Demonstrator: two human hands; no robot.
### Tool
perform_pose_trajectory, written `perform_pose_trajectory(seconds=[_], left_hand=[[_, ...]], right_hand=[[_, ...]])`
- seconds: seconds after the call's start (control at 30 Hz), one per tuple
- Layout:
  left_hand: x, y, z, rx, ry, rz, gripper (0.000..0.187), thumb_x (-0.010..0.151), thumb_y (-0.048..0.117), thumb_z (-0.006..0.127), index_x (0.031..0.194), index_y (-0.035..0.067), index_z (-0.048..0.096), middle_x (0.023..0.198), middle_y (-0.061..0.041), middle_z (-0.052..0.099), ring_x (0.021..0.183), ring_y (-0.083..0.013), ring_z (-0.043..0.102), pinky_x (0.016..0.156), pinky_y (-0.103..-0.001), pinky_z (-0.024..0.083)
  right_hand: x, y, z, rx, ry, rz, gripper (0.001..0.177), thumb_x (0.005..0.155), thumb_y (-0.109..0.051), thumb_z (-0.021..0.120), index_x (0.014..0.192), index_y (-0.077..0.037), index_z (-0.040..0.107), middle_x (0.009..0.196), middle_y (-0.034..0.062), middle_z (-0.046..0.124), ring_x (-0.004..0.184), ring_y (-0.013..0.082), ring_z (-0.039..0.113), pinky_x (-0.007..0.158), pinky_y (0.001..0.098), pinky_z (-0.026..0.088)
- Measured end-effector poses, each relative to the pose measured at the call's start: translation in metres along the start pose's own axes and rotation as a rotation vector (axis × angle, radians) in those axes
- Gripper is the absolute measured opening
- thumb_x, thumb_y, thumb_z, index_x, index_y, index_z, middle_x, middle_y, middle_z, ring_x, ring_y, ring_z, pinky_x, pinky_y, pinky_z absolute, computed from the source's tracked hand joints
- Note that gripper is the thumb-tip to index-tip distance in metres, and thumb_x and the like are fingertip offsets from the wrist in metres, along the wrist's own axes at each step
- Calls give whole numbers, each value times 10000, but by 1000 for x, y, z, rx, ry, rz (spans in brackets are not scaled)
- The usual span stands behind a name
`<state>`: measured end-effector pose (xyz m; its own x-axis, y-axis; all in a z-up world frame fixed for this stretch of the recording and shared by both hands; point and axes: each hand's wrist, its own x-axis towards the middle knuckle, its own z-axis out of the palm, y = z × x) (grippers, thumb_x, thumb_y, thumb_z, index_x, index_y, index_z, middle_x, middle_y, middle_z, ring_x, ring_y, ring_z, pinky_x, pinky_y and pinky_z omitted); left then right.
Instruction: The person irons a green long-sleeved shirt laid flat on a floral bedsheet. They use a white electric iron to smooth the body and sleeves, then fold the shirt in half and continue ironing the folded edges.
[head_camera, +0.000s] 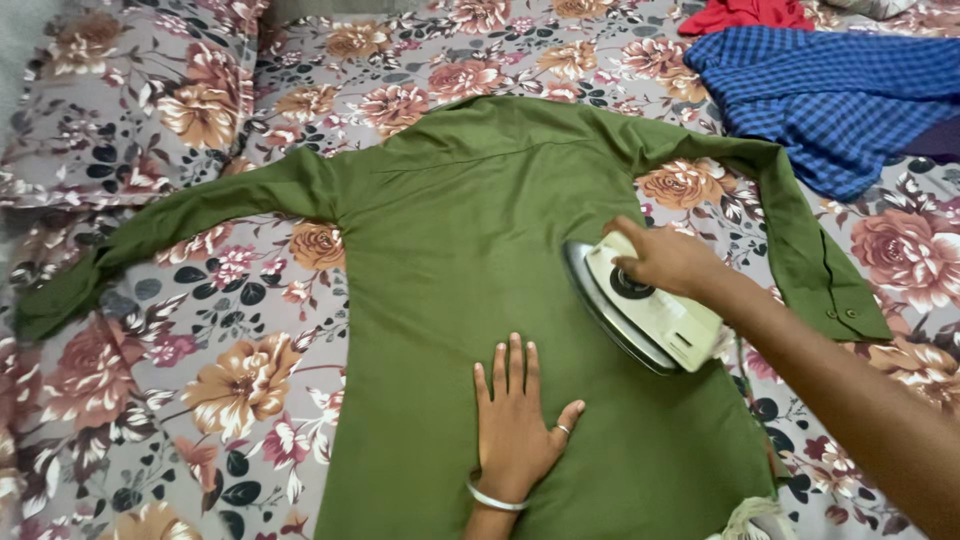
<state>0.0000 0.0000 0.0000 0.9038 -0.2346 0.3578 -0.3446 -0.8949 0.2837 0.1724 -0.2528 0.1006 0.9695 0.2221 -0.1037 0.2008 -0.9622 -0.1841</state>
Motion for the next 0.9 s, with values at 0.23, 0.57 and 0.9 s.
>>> perform_pose_trajectory(seconds=[0.23, 0.57, 0.9], left_hand=[[-1, 1, -2, 2, 12, 2, 951, 930, 675, 506, 1509, -61, 336, 1624, -233, 255, 1487, -395, 224, 1179, -620, 111], [2, -1, 4, 17, -3, -9, 961, 931, 673, 506, 1531, -46, 289, 1635, -223, 229, 1497, -384, 204, 1183, -613, 92], [-4, 0, 4, -12, 7, -23, 958, 929, 669, 509, 1538, -42, 302, 1632, -229, 256, 1495, -386, 222, 1189, -611, 97]], right_hand=[[-76, -50, -13, -134, -280, -95, 509, 959, -494, 519, 1439, -400, 378, 829, 180, 753, 836, 401, 739, 836, 551, 538], [-12, -43, 15, 8, 65, 47, 542, 916, -421, 604, 1416, -296, 437, 960, 210, 745, 909, 431, 719, 816, 556, 549], [-15, -50, 4, 83, -85, -186, 563, 895, -430, 602, 1415, -306, 423, 979, 213, 747, 910, 443, 717, 824, 554, 535]])
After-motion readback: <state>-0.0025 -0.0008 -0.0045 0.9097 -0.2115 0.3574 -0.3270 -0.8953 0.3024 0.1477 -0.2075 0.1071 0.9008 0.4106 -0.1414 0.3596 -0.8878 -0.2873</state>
